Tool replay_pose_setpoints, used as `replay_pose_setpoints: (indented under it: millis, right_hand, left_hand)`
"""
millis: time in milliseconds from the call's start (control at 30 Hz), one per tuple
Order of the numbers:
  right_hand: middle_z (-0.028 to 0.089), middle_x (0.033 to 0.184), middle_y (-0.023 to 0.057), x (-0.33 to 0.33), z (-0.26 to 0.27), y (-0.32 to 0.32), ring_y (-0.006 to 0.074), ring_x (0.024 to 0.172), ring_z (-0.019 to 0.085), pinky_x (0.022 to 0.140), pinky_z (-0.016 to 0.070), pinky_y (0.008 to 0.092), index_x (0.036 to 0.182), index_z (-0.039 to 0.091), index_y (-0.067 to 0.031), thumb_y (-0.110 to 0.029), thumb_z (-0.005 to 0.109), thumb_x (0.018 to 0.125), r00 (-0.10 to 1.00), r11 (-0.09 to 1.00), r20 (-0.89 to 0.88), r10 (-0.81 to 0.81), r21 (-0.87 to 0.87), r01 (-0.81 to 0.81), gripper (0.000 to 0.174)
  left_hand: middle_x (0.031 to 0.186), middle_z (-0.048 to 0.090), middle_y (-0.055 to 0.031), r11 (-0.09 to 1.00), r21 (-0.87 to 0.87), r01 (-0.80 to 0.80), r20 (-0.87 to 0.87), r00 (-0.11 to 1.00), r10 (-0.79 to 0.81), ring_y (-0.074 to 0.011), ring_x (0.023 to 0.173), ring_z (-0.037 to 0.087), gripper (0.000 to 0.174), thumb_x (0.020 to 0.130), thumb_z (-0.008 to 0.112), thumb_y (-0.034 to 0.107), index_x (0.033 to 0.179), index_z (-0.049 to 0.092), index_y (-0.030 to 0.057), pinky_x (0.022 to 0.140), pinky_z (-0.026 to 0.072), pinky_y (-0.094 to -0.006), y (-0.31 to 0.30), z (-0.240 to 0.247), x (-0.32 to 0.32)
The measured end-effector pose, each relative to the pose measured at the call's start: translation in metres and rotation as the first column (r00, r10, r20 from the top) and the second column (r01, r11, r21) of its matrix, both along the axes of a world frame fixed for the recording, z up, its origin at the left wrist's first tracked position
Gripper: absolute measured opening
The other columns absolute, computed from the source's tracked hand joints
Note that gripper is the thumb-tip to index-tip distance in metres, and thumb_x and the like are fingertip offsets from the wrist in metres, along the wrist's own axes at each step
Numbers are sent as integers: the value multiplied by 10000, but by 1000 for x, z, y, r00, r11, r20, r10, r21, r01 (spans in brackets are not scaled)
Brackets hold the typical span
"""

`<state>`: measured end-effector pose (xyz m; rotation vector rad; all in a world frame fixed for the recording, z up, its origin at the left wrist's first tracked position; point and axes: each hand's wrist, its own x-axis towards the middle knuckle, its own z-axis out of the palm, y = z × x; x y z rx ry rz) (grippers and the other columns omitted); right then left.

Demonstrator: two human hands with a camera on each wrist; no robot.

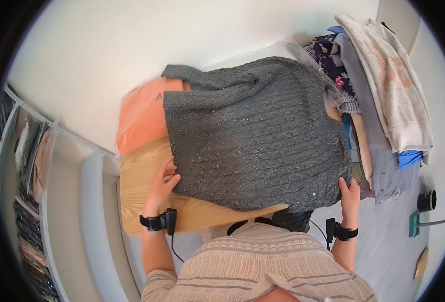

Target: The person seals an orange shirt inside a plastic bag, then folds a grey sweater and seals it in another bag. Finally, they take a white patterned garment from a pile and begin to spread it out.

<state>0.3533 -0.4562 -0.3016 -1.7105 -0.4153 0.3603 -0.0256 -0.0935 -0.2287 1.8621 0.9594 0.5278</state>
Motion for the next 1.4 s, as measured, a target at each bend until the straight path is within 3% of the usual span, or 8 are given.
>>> replay_pose_setpoints:
  millis: [567, 667, 733, 867, 1033, 1133, 1267, 1400]
  right_hand:
    - [581, 1191, 51, -23, -13, -27, 149, 1076, 527, 979, 370, 320, 1260, 487, 19, -109, 643, 847, 938, 951, -248, 243, 253, -179, 460]
    - [590, 1178, 51, -20, -12, -29, 165, 1066, 544, 977, 375, 326, 1257, 488, 20, -84, 612, 860, 945, 981, -268, 188, 100, -167, 429]
    - [599, 1161, 65, -22, -8, -33, 167, 1051, 558, 950, 403, 320, 1243, 495, 23, -78, 599, 869, 952, 986, -257, 165, 75, -151, 401]
    - [615, 1117, 79, -27, 27, -23, 152, 996, 581, 880, 449, 298, 1212, 508, 23, -103, 602, 880, 962, 938, -242, 126, 345, -36, 367]
    - [620, 1102, 73, -23, 5, -37, 158, 979, 584, 881, 448, 293, 1188, 523, 23, -144, 631, 868, 913, 986, -373, 166, 82, -146, 377]
    - [620, 1095, 71, -24, -7, -47, 162, 985, 578, 884, 445, 305, 1200, 518, 26, -202, 671, 848, 870, 980, -457, 185, 17, -200, 447]
    - [616, 1097, 61, -27, -6, -58, 147, 990, 567, 884, 437, 288, 1183, 538, 27, -220, 677, 845, 875, 930, -351, 333, -31, -367, 441]
    - [592, 1153, 63, -23, 1, -64, 142, 1032, 544, 900, 424, 291, 1085, 605, 27, -191, 681, 828, 826, 904, -416, 381, -20, -427, 346]
  left_hand:
    - [1057, 575, -26, 992, -89, 88, 23, 996, -86, -79, 794, 481, 468, 694, 702, 10, 1147, 598, 60, 722, 402, -221, -50, 4, -6]
    - [1054, 575, -22, 975, -211, -66, 182, 978, 105, -90, 847, 500, 390, 714, 665, -8, 1096, 608, 48, 767, 411, -228, -62, 16, -3]
    - [1074, 573, -23, 979, 148, -142, 174, 978, 116, -117, 934, 521, 333, 750, 626, -19, 1077, 606, 42, 842, 413, -256, -68, 33, -4]
    - [1094, 583, -46, 973, 54, -222, 266, 943, 201, -159, 1005, 523, 324, 788, 592, -23, 1105, 597, 43, 918, 391, -296, -75, 47, -4]
    - [1116, 551, -67, 994, 83, -68, -122, 990, 78, -153, 980, 500, 404, 803, 586, -15, 1204, 538, 3, 869, 393, -281, -70, -10, -31]
    - [1166, 518, -74, 988, -45, -147, 212, 965, 153, -153, 1015, 486, 493, 802, 595, -14, 1281, 480, 1, 879, 395, -280, -81, -31, -38]
    - [1225, 488, -80, 997, -42, 59, 19, 998, -58, -160, 1080, 471, 595, 769, 653, 1, 1325, 441, 15, 910, 398, -273, -103, 4, -46]
    - [1059, 601, -55, 997, 79, -21, -214, 976, 38, -160, 970, 532, 320, 751, 642, 8, 1070, 613, 6, 833, 416, -272, -103, 5, -51]
